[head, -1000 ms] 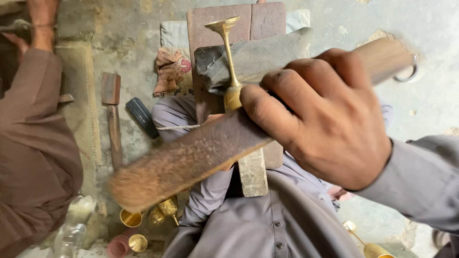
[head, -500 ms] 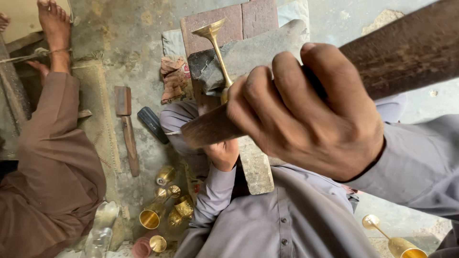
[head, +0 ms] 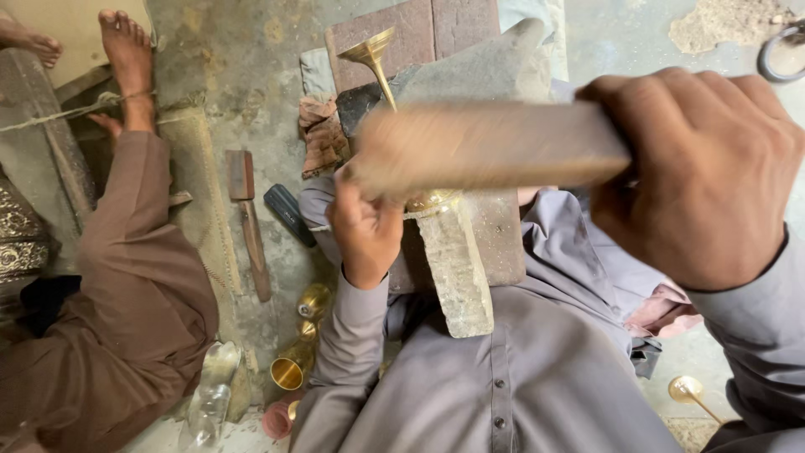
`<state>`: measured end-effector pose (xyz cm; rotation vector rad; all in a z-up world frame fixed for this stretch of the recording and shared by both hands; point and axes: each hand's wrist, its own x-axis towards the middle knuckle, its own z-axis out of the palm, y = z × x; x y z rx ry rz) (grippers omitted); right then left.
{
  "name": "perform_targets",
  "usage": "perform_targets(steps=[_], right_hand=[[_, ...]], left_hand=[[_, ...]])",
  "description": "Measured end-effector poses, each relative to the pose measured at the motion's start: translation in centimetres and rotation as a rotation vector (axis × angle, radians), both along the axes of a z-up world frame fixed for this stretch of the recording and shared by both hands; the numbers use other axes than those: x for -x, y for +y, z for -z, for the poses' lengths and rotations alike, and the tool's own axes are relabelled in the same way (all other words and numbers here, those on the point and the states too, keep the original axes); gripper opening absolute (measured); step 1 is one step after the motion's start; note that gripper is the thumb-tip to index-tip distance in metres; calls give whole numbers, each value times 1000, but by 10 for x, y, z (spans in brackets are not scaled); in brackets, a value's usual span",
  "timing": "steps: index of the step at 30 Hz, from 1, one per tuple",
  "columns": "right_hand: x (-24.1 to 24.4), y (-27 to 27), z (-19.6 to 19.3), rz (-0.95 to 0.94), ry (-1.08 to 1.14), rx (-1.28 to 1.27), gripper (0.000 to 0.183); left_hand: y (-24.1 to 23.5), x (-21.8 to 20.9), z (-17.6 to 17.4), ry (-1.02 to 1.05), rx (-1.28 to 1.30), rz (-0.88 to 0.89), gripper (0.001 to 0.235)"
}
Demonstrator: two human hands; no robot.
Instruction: The person sits on the floor and uses a wooden mallet to hammer a brass goblet held against a stone anvil. They repeatedly strike the stem and bowl of the goblet, rotating it to shape the metal.
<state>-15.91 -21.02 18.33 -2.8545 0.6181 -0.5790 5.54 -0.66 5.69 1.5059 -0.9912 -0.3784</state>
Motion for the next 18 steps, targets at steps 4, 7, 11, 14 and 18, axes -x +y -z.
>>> perform_targets(steps=[4, 7, 11, 14, 18], right_hand=[[16, -9, 34, 122, 3, -42, 44], [23, -13, 44, 129, -30, -27, 41], [15, -14, 40, 132, -126, -276, 38], [0, -10, 30, 123, -306, -631, 40], [-11, -19, 14, 37, 25, 24, 33]], left_hand=[[-15, -9, -26, -234, -287, 164, 38], [-22, -8, -38, -297, -304, 212, 36], [-26, -8, -42, -347, -332, 215, 35], [-27, -10, -43, -320, -335, 226, 34], [-29, -11, -46, -399, -357, 227, 31]])
